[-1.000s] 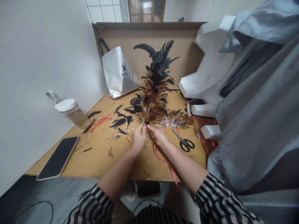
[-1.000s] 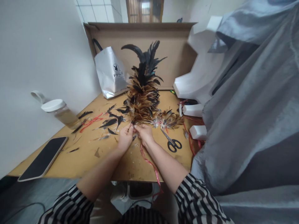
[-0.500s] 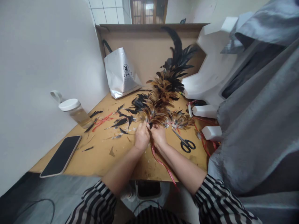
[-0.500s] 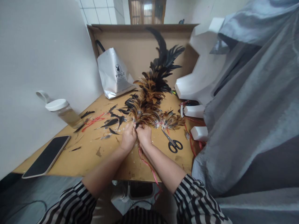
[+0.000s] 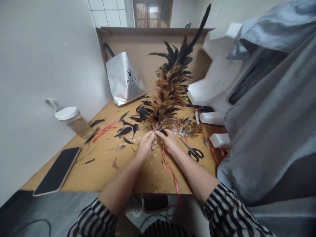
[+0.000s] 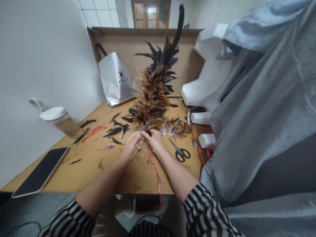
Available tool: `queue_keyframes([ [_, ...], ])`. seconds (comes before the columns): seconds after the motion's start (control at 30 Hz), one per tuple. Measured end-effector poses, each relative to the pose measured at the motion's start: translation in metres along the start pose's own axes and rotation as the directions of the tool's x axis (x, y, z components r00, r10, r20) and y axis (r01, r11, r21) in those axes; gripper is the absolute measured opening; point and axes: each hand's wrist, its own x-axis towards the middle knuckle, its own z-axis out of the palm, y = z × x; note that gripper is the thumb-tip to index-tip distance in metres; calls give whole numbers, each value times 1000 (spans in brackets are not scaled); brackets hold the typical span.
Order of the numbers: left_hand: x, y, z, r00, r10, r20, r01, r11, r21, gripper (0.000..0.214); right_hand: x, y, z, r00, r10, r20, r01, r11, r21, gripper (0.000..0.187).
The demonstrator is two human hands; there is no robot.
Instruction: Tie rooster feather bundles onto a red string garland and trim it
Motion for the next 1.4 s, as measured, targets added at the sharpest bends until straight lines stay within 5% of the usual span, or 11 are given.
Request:
queue_keyframes([
  [0.3,-2,5,0,997,-81,-10,81,994,-67,34,3,-5,-6,982,-6,188,23,996,-88,31],
  [0.43,-1,3,1,993,-18,-118,17,1000,-11,35,3,-1,0,995,22,101,-19,999,-26,29],
  [0.67,5,0,-4,969,18,-246,-15,1000,16,37,-2,-1,9,970,239,45,-241,969,54,30],
  [0.93,5,-10,-8,972,71,-223,-45,991,122,35,-3,9,13,992,82,-95,-78,996,53,25],
  [1.17,1,-6,-4,980,96,-172,-81,992,92,32,-8,3,16,987,161,-6,-157,968,196,29],
  [1.4,-2,5,5,995,-11,-96,5,998,-59,32,-5,-6,5,968,215,129,-237,953,190,29],
])
